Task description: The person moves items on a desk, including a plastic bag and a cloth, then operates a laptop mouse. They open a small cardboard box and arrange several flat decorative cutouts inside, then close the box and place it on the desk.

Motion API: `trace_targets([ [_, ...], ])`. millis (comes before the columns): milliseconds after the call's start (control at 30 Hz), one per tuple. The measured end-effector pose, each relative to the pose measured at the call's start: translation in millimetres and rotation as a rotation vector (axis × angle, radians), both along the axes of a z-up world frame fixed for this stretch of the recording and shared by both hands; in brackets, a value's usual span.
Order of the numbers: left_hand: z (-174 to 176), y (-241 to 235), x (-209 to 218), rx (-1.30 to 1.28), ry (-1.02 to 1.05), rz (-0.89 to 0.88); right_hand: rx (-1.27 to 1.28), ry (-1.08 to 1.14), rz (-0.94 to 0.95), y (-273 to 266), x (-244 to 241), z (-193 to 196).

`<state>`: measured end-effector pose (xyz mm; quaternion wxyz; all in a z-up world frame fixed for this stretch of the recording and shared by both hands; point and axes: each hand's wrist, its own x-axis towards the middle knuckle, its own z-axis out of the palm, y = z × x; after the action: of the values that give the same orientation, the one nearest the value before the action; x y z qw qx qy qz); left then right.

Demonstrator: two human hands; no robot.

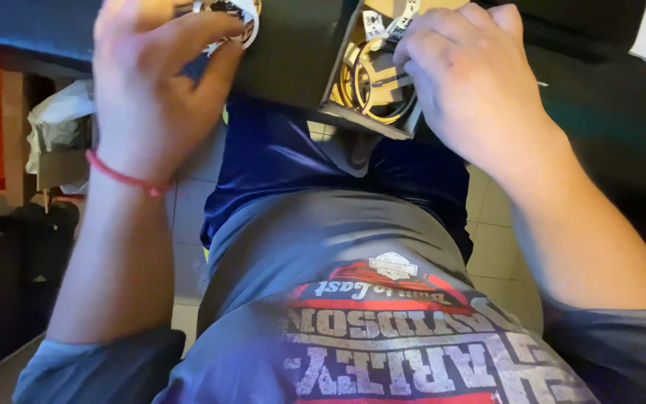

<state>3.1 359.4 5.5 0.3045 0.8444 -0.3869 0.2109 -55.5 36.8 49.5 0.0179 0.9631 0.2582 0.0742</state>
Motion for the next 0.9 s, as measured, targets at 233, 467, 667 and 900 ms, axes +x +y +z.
trace_targets([
  [233, -13.5, 10.7, -3.0, 0.004, 0.039, 0.061, 0.221, 0.120, -0.025, -0.3, 5.9, -4.4],
  [467, 0.1, -28.9, -13.3, 0.031, 0.014, -0.028, -0.042, 0.101, -0.095, 8.8, 21.4, -10.9],
  [667, -0.1, -70.3, -17.9, 0.083, -0.043, -0.180, -0.267, 0.066, -0.072, 11.9, 27.5, 2.6],
  [900, -9.7, -71.5, -19.1, 0.050, -0.006, -0.179, 0.368, 0.609, -0.200, -21.4, 19.4, 27.4],
])
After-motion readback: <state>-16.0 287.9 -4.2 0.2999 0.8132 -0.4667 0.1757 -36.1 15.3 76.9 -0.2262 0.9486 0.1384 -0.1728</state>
